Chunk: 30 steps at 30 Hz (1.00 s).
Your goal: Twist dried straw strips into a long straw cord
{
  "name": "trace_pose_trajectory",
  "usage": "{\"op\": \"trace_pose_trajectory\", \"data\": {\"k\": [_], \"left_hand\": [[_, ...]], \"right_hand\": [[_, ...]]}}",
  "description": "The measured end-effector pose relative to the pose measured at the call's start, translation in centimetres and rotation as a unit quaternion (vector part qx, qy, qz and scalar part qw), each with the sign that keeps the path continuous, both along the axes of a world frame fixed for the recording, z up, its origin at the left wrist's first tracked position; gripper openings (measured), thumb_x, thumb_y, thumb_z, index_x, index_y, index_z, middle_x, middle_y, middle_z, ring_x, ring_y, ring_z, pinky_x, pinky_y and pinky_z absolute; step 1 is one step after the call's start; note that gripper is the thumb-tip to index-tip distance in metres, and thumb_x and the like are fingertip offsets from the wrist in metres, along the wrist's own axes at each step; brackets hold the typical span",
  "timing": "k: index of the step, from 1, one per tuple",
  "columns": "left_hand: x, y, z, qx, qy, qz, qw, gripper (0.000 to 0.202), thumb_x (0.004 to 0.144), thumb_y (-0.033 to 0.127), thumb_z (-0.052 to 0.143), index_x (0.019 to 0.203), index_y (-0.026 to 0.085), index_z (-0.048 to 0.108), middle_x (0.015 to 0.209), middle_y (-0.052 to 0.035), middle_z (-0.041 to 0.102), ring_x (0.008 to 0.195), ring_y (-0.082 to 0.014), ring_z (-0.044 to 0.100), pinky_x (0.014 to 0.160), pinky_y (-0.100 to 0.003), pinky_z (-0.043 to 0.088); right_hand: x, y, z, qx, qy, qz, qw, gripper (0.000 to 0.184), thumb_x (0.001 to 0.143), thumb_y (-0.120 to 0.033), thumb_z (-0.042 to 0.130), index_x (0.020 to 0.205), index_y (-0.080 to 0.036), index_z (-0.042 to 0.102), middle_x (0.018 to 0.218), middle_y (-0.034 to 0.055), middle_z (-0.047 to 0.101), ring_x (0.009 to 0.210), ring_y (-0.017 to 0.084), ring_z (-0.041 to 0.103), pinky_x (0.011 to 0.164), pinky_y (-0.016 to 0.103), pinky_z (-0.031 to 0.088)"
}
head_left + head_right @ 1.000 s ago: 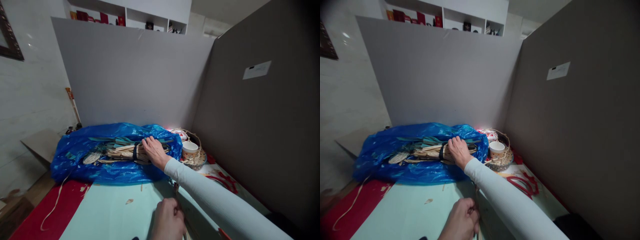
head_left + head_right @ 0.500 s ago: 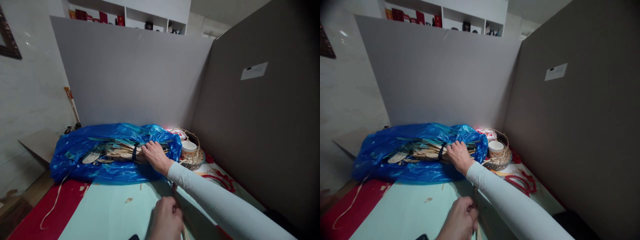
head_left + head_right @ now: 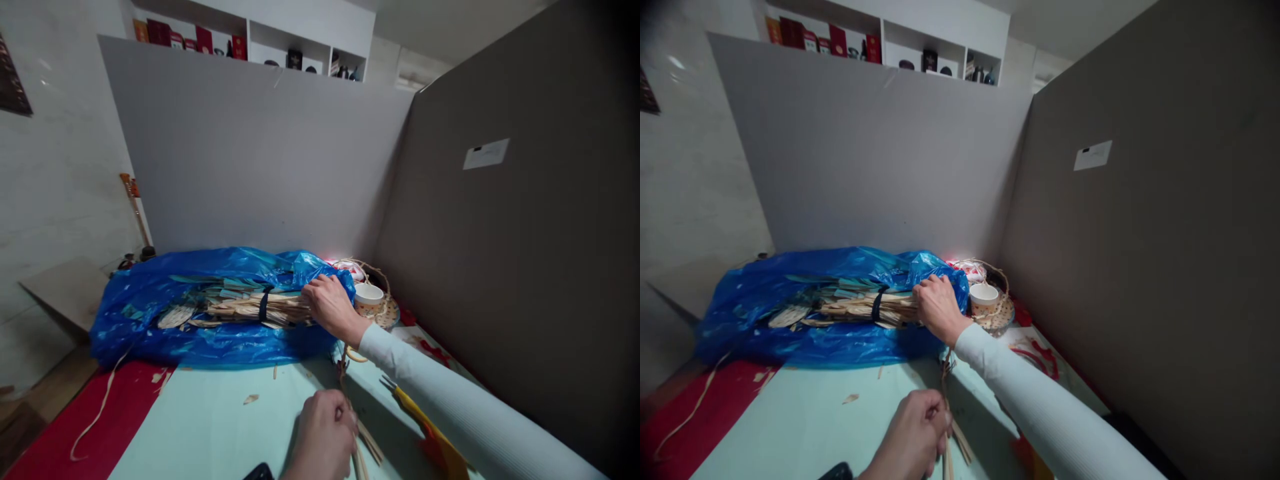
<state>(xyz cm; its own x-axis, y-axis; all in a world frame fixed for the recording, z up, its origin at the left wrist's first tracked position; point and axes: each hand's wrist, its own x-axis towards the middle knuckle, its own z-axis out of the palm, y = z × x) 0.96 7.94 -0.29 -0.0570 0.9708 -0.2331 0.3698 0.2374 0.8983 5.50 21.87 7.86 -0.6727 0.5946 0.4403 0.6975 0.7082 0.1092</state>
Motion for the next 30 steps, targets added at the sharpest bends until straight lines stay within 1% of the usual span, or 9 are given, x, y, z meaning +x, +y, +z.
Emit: {"op": "trace_pose_trajectory", "data": {"k": [4, 9, 13, 16, 18, 21, 23, 26, 30], "left_hand": [[-0.1, 0.0, -0.3, 0.004, -0.013, 0.0, 1.0, 0.019, 0.071, 0.018, 0.052, 0.052, 0.02, 0.051, 0.041, 0.0038, 0.05, 0.038, -0.0114, 0.046, 0.043, -0.022, 0.031], [-0.1, -0.1, -0.4, 0.004, -0.036, -0.005, 0.999, 0.021, 0.073, 0.024, 0.053, 0.053, 0.021, 0.048, 0.041, 0.0048, 0.049, 0.031, -0.0085, 0.039, 0.037, -0.02, 0.026], [0.0, -0.2, -0.2, 0.005, -0.053, -0.006, 0.999, 0.023, 0.073, 0.027, 0.055, 0.052, 0.02, 0.047, 0.039, 0.0057, 0.047, 0.029, -0.0072, 0.036, 0.035, -0.02, 0.024], [-0.1, -0.2, -0.1, 0.01, -0.063, -0.002, 0.998, 0.023, 0.073, 0.029, 0.054, 0.052, 0.02, 0.049, 0.04, 0.0052, 0.049, 0.028, -0.0074, 0.037, 0.035, -0.02, 0.023], [-0.2, -0.2, -0.2, 0.015, -0.071, 0.0, 0.997, 0.024, 0.073, 0.03, 0.055, 0.052, 0.02, 0.05, 0.04, 0.0049, 0.049, 0.029, -0.0075, 0.037, 0.035, -0.02, 0.022], [-0.6, -0.2, -0.2, 0.024, -0.083, 0.0, 0.996, 0.027, 0.072, 0.031, 0.056, 0.049, 0.019, 0.051, 0.036, 0.0067, 0.044, 0.03, -0.0068, 0.035, 0.036, -0.02, 0.021], [-0.8, -0.4, 0.0, 0.026, -0.091, -0.003, 0.995, 0.025, 0.072, 0.031, 0.056, 0.052, 0.017, 0.055, 0.032, 0.0087, 0.037, 0.031, -0.0066, 0.032, 0.037, -0.019, 0.021], [-1.2, -0.8, 0.7, 0.011, -0.103, -0.007, 0.995, 0.022, 0.074, 0.032, 0.054, 0.061, 0.015, 0.061, 0.031, 0.0093, 0.037, 0.03, -0.0056, 0.028, 0.036, -0.019, 0.018], [-1.5, -1.5, 1.9, -0.024, -0.105, 0.005, 0.994, 0.024, 0.076, 0.035, 0.054, 0.072, 0.013, 0.064, 0.031, 0.0091, 0.04, 0.029, -0.0041, 0.024, 0.036, -0.018, 0.012]], "right_hand": [[0.9, -0.4, 0.8, -0.005, 0.075, -0.004, 0.997, 0.021, 0.088, -0.012, 0.042, 0.085, -0.017, 0.062, 0.086, 0.0082, 0.065, 0.086, 0.021, 0.054, 0.079, 0.034, 0.031], [2.1, -0.6, 1.4, -0.04, 0.181, -0.011, 0.983, 0.021, 0.09, -0.014, 0.039, 0.095, -0.016, 0.059, 0.09, 0.0091, 0.064, 0.08, 0.019, 0.055, 0.074, 0.03, 0.036], [3.5, -1.5, 2.3, -0.094, 0.271, -0.017, 0.958, 0.02, 0.09, -0.018, 0.038, 0.09, -0.016, 0.058, 0.083, 0.0069, 0.064, 0.073, 0.017, 0.056, 0.069, 0.028, 0.039], [4.8, -3.3, 2.9, -0.162, 0.308, -0.005, 0.938, 0.023, 0.091, -0.022, 0.036, 0.083, -0.016, 0.056, 0.074, 0.0039, 0.064, 0.06, 0.013, 0.056, 0.058, 0.024, 0.041], [5.9, -5.0, 2.9, -0.253, 0.353, 0.019, 0.901, 0.023, 0.091, -0.028, 0.039, 0.08, -0.016, 0.055, 0.07, 0.0028, 0.064, 0.054, 0.011, 0.054, 0.052, 0.022, 0.04], [8.2, -7.9, 2.1, -0.417, 0.46, 0.048, 0.782, 0.025, 0.086, -0.038, 0.05, 0.077, -0.015, 0.054, 0.069, 0.0026, 0.063, 0.051, 0.009, 0.049, 0.05, 0.022, 0.038], [10.0, -9.7, 1.3, -0.469, 0.493, 0.04, 0.732, 0.027, 0.082, -0.041, 0.057, 0.077, -0.015, 0.054, 0.069, 0.0028, 0.063, 0.05, 0.009, 0.048, 0.05, 0.022, 0.037], [12.7, -11.4, 0.0, -0.507, 0.502, 0.019, 0.701, 0.028, 0.079, -0.041, 0.062, 0.079, -0.014, 0.055, 0.072, 0.0047, 0.065, 0.054, 0.009, 0.049, 0.053, 0.022, 0.036], [15.1, -12.2, -1.3, -0.508, 0.512, 0.014, 0.692, 0.023, 0.079, -0.036, 0.063, 0.076, -0.015, 0.054, 0.07, -0.0002, 0.056, 0.058, 0.009, 0.045, 0.055, 0.022, 0.033]]}}
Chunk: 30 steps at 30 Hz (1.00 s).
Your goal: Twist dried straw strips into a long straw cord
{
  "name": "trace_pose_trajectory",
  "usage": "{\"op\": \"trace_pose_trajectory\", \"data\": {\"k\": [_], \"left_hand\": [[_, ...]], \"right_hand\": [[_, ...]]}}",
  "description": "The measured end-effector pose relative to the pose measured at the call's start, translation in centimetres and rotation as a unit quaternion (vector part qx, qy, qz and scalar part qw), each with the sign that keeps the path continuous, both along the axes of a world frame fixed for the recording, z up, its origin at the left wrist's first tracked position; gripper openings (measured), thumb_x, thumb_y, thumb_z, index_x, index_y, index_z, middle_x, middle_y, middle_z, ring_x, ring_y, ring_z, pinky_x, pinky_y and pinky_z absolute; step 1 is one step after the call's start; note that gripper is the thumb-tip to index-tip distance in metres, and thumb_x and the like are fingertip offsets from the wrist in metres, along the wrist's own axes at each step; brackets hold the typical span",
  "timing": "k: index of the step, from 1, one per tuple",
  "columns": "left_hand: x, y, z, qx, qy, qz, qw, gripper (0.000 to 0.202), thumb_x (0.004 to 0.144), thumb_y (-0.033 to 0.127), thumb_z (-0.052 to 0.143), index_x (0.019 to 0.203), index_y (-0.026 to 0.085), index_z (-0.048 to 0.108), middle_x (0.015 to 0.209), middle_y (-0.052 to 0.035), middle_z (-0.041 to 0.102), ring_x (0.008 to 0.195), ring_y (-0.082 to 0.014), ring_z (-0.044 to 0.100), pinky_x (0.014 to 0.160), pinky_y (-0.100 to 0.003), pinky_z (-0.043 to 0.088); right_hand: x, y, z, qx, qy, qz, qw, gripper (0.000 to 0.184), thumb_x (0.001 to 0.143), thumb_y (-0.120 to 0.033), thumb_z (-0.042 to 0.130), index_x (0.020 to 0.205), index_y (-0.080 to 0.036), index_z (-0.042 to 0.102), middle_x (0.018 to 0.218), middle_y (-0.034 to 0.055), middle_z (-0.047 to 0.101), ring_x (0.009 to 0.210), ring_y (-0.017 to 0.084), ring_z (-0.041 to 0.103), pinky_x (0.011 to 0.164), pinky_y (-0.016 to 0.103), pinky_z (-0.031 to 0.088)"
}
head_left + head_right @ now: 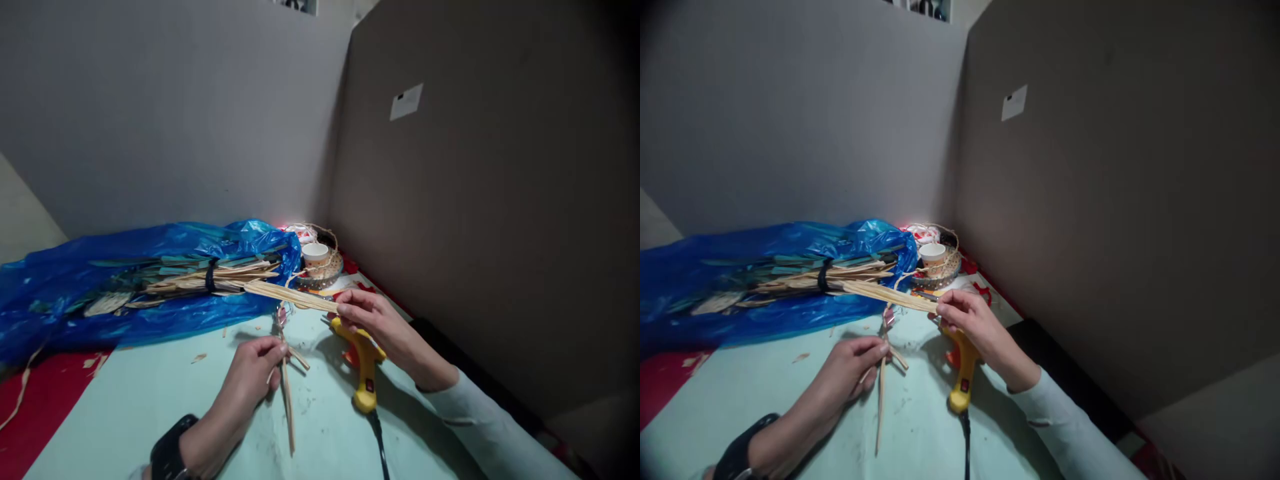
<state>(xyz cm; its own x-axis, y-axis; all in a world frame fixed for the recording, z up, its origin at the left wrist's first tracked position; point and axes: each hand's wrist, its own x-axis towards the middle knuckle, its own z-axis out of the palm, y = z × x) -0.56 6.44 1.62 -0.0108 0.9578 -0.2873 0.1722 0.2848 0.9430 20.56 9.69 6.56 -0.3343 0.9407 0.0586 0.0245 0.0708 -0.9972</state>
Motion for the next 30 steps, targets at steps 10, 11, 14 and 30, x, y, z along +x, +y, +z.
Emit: {"op": "trace_pose_trajectory", "data": {"k": [10, 11, 14, 30], "left_hand": [[0.0, -1.1, -0.5, -0.004, -0.035, 0.047, 0.998, 0.032, 0.069, 0.044, 0.063, 0.066, 0.012, 0.066, 0.029, 0.0097, 0.036, 0.029, -0.0031, 0.021, 0.035, -0.017, 0.01], [-0.1, -1.2, -0.6, -0.007, -0.031, 0.04, 0.999, 0.035, 0.07, 0.046, 0.062, 0.064, 0.011, 0.066, 0.029, 0.0097, 0.034, 0.029, -0.0032, 0.021, 0.035, -0.017, 0.011], [-0.3, -1.3, -0.5, -0.013, -0.052, 0.033, 0.998, 0.038, 0.07, 0.048, 0.062, 0.056, 0.013, 0.062, 0.032, 0.0094, 0.033, 0.03, -0.0027, 0.022, 0.034, -0.017, 0.013], [0.0, -1.1, -0.1, -0.046, -0.112, 0.057, 0.991, 0.033, 0.067, 0.044, 0.069, 0.062, 0.017, 0.05, 0.044, 0.0118, 0.035, 0.036, 0.0004, 0.013, 0.037, -0.013, 0.008]], "right_hand": [[-0.8, -1.6, -0.5, 0.016, 0.024, 0.062, 0.998, 0.012, 0.078, -0.025, 0.061, 0.081, -0.017, 0.053, 0.071, -0.0004, 0.059, 0.062, 0.01, 0.048, 0.059, 0.022, 0.035], [-0.8, -1.7, -0.6, 0.01, 0.029, 0.075, 0.997, 0.011, 0.079, -0.024, 0.06, 0.082, -0.017, 0.052, 0.069, -0.0008, 0.058, 0.061, 0.01, 0.048, 0.058, 0.022, 0.034], [-0.6, -1.7, -0.8, -0.002, 0.03, 0.105, 0.994, 0.01, 0.078, -0.024, 0.059, 0.082, -0.017, 0.054, 0.068, -0.002, 0.055, 0.059, 0.009, 0.048, 0.056, 0.021, 0.035], [-3.0, -0.4, 0.0, 0.227, -0.335, 0.031, 0.914, 0.02, 0.073, -0.023, 0.057, 0.058, -0.018, 0.045, 0.053, -0.0053, 0.039, 0.052, 0.009, 0.033, 0.05, 0.024, 0.022]]}}
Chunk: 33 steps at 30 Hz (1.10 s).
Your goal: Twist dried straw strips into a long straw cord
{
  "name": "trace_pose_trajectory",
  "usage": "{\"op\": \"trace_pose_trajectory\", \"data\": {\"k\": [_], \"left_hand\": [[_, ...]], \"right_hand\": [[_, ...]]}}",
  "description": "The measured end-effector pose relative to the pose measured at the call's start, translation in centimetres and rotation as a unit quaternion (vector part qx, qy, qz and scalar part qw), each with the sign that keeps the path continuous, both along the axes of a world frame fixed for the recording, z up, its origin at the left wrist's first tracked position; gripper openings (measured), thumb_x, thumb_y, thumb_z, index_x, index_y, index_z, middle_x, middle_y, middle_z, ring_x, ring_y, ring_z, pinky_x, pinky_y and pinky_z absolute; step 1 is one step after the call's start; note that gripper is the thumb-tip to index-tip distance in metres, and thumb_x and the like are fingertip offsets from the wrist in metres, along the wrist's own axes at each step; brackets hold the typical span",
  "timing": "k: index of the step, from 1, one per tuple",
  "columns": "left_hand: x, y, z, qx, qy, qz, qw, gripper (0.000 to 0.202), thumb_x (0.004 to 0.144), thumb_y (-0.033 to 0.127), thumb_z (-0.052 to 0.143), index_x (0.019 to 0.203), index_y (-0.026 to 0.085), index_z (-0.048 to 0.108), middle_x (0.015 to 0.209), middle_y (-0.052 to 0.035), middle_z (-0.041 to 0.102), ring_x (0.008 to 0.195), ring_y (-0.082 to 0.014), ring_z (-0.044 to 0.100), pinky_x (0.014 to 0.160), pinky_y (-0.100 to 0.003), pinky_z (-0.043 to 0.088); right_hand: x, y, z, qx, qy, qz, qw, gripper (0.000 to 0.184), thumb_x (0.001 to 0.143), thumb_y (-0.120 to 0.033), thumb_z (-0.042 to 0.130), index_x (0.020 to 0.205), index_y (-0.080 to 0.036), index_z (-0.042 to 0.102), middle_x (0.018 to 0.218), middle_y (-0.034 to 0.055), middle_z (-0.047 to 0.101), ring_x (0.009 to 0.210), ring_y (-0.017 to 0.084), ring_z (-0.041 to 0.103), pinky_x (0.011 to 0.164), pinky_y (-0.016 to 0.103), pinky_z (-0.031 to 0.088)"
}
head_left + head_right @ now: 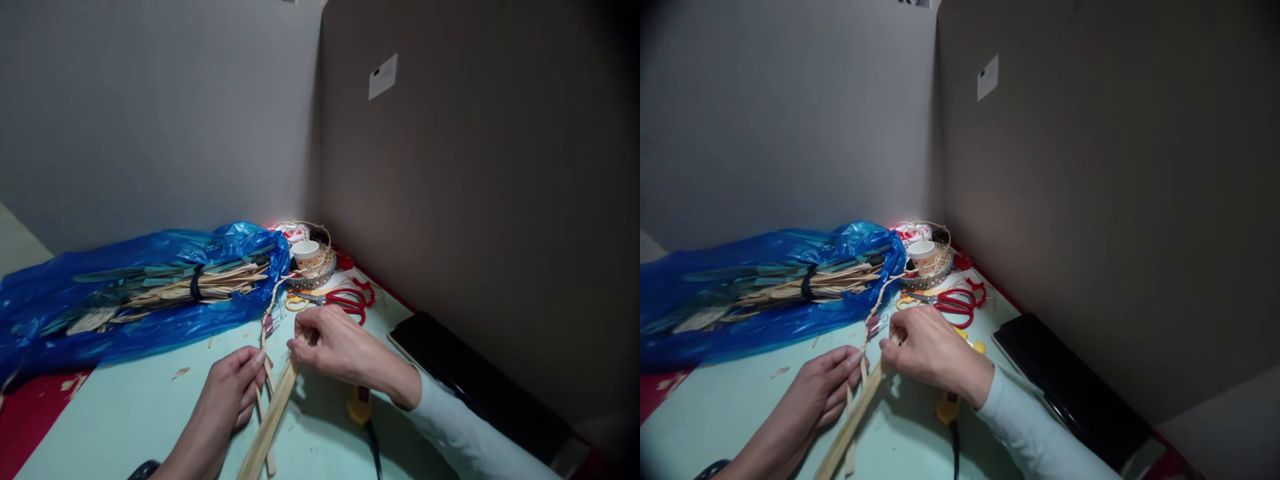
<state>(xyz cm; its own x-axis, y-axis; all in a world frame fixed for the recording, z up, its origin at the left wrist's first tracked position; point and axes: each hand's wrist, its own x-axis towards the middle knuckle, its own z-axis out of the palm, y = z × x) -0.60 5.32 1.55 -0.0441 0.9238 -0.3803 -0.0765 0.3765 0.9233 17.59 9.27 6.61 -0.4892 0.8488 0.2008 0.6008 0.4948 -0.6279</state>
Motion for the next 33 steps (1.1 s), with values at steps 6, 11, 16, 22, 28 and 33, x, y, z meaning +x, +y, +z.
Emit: {"op": "trace_pose_trajectory", "data": {"k": [6, 11, 16, 22, 28, 33], "left_hand": [[0.1, -0.1, 0.0, 0.032, 0.091, -0.009, 0.995, 0.03, 0.072, 0.044, 0.063, 0.068, 0.015, 0.06, 0.036, 0.0115, 0.031, 0.035, -0.0022, 0.02, 0.038, -0.014, 0.011], [0.2, -0.2, 0.1, 0.031, 0.123, 0.015, 0.992, 0.028, 0.069, 0.041, 0.064, 0.068, 0.013, 0.06, 0.032, 0.0101, 0.036, 0.034, -0.0031, 0.026, 0.038, -0.015, 0.016], [0.6, -0.5, 0.4, 0.048, 0.088, 0.05, 0.994, 0.024, 0.067, 0.035, 0.066, 0.079, 0.018, 0.053, 0.035, 0.0125, 0.041, 0.031, -0.0032, 0.026, 0.034, -0.013, 0.014], [0.4, -0.2, 0.3, 0.074, 0.076, 0.003, 0.994, 0.026, 0.068, 0.033, 0.066, 0.086, 0.016, 0.059, 0.038, 0.0109, 0.046, 0.03, -0.0022, 0.027, 0.034, -0.013, 0.015], [0.4, -0.1, 0.4, -0.002, 0.054, -0.001, 0.999, 0.032, 0.062, 0.037, 0.068, 0.083, 0.013, 0.066, 0.033, 0.01, 0.042, 0.03, -0.0028, 0.027, 0.035, -0.015, 0.012], [0.9, 0.0, 1.1, 0.01, 0.098, -0.004, 0.995, 0.026, 0.061, 0.034, 0.068, 0.075, 0.013, 0.068, 0.028, 0.0108, 0.038, 0.028, -0.0035, 0.024, 0.035, -0.018, 0.01]], "right_hand": [[0.3, 0.3, -1.5, -0.112, 0.129, 0.068, 0.983, 0.015, 0.077, -0.031, 0.064, 0.078, -0.018, 0.058, 0.073, -0.0017, 0.06, 0.067, 0.012, 0.055, 0.059, 0.02, 0.037], [-0.4, 0.0, -1.9, -0.169, 0.241, 0.074, 0.953, 0.011, 0.075, -0.02, 0.061, 0.082, -0.018, 0.053, 0.084, -0.0019, 0.058, 0.068, 0.01, 0.052, 0.06, 0.019, 0.04], [-1.0, -0.3, -2.4, -0.215, 0.316, 0.053, 0.922, 0.028, 0.071, -0.013, 0.061, 0.096, -0.019, 0.05, 0.081, -0.0034, 0.054, 0.068, 0.009, 0.05, 0.06, 0.019, 0.041], [-1.3, 0.1, -3.7, -0.232, 0.314, 0.038, 0.92, 0.031, 0.074, -0.021, 0.065, 0.102, -0.02, 0.05, 0.077, -0.0038, 0.053, 0.064, 0.009, 0.05, 0.058, 0.02, 0.041], [-2.1, -0.1, -4.4, -0.115, 0.209, -0.011, 0.971, 0.018, 0.078, -0.022, 0.063, 0.094, -0.019, 0.055, 0.073, -0.0025, 0.059, 0.067, 0.012, 0.055, 0.06, 0.022, 0.04], [-2.4, -0.4, -4.1, -0.083, 0.18, -0.024, 0.98, 0.014, 0.078, -0.017, 0.06, 0.091, -0.019, 0.056, 0.071, -0.0031, 0.059, 0.065, 0.012, 0.055, 0.059, 0.022, 0.039]]}}
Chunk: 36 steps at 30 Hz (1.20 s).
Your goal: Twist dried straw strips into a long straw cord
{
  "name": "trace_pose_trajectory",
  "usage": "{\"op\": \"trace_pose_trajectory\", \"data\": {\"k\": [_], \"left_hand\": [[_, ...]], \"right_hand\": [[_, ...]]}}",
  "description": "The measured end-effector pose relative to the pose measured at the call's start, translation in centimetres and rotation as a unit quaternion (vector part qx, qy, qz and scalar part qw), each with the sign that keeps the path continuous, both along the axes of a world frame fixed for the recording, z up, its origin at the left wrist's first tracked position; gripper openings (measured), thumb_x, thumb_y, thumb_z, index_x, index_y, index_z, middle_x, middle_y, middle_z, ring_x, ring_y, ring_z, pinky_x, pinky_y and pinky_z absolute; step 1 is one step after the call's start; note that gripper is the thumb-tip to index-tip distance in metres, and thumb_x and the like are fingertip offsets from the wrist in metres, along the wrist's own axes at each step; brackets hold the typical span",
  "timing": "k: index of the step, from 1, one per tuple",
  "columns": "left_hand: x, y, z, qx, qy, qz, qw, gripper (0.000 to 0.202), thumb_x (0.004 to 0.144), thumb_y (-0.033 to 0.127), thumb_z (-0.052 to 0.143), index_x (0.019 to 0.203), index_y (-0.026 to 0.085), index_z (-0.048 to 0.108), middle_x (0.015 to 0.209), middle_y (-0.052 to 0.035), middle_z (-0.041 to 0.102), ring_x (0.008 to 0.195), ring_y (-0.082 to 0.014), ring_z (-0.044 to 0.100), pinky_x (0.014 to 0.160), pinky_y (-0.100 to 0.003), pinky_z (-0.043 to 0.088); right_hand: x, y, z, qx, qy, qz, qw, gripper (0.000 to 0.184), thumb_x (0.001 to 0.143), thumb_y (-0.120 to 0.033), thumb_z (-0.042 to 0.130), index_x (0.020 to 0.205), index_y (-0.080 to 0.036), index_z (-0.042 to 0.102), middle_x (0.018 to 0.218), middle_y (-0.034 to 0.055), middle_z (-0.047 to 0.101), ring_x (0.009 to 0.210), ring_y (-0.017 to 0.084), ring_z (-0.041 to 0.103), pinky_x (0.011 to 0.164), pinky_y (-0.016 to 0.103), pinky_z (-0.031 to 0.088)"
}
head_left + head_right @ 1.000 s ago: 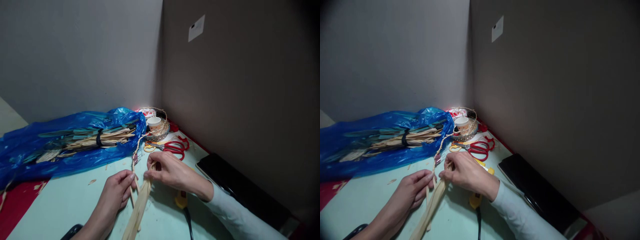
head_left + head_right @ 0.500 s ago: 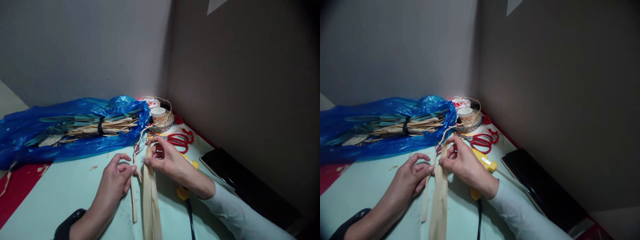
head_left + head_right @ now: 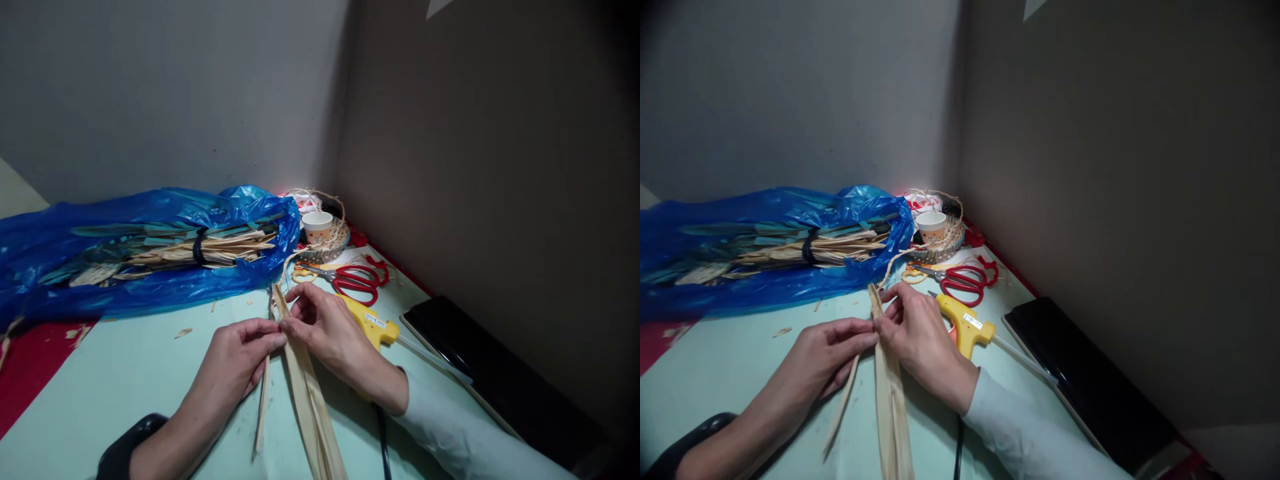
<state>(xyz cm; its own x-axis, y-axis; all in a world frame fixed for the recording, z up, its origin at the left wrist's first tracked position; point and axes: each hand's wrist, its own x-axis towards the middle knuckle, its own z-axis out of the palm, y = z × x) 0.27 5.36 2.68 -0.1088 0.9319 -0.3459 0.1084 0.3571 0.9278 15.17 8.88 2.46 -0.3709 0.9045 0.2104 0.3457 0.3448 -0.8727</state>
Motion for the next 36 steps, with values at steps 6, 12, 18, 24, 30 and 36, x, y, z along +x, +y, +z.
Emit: {"op": "trace_pose_trajectory", "data": {"k": [6, 12, 18, 24, 30, 36], "left_hand": [[-0.5, 0.0, -0.2, 0.004, 0.007, -0.034, 0.999, 0.022, 0.063, 0.035, 0.069, 0.066, 0.014, 0.064, 0.036, 0.0116, 0.035, 0.034, -0.0022, 0.022, 0.036, -0.016, 0.012], [-0.5, -0.1, -0.4, -0.003, -0.004, -0.026, 1.0, 0.022, 0.066, 0.036, 0.069, 0.071, 0.015, 0.063, 0.04, 0.0112, 0.036, 0.037, -0.0026, 0.022, 0.037, -0.015, 0.012], [-0.8, -0.2, -0.7, 0.006, -0.017, -0.035, 0.999, 0.02, 0.067, 0.034, 0.069, 0.067, 0.015, 0.063, 0.04, 0.0108, 0.036, 0.038, -0.0025, 0.023, 0.037, -0.014, 0.014], [-0.6, 0.0, -0.3, -0.014, -0.011, -0.038, 0.999, 0.025, 0.064, 0.04, 0.072, 0.065, 0.017, 0.063, 0.041, 0.0085, 0.043, 0.036, -0.0047, 0.03, 0.036, -0.017, 0.02], [-0.8, 0.1, -0.3, 0.027, 0.004, -0.071, 0.997, 0.021, 0.06, 0.032, 0.077, 0.063, 0.015, 0.066, 0.056, 0.0039, 0.059, 0.049, -0.0063, 0.045, 0.046, -0.016, 0.031], [-1.0, -0.2, -0.7, -0.014, 0.01, -0.078, 0.997, 0.024, 0.067, 0.038, 0.071, 0.07, 0.016, 0.063, 0.045, 0.0093, 0.042, 0.039, -0.0043, 0.026, 0.039, -0.018, 0.016]], "right_hand": [[0.1, 0.0, -0.2, -0.062, 0.05, 0.027, 0.996, 0.015, 0.078, -0.021, 0.061, 0.092, -0.019, 0.055, 0.075, -0.0023, 0.059, 0.068, 0.012, 0.055, 0.061, 0.022, 0.042], [0.9, 0.2, 0.0, -0.084, -0.001, 0.033, 0.996, 0.024, 0.075, -0.024, 0.062, 0.097, -0.02, 0.054, 0.086, -0.0003, 0.06, 0.071, 0.012, 0.056, 0.06, 0.022, 0.042], [1.1, 0.2, 0.0, -0.074, -0.079, 0.083, 0.991, 0.009, 0.075, -0.02, 0.056, 0.084, -0.018, 0.057, 0.073, -0.0013, 0.059, 0.066, 0.012, 0.053, 0.055, 0.021, 0.036], [0.9, 0.3, 0.1, -0.069, -0.073, 0.07, 0.992, 0.006, 0.075, -0.02, 0.056, 0.079, -0.017, 0.057, 0.07, -0.0013, 0.057, 0.063, 0.011, 0.05, 0.054, 0.02, 0.035], [1.0, 0.5, -0.1, -0.115, 0.006, 0.084, 0.99, 0.01, 0.077, -0.024, 0.059, 0.083, -0.016, 0.058, 0.073, -0.0009, 0.058, 0.064, 0.011, 0.05, 0.056, 0.02, 0.037], [1.0, 0.5, -0.2, -0.109, -0.022, 0.081, 0.991, 0.01, 0.077, -0.024, 0.06, 0.084, -0.016, 0.058, 0.074, -0.0005, 0.059, 0.065, 0.011, 0.051, 0.055, 0.021, 0.036]]}}
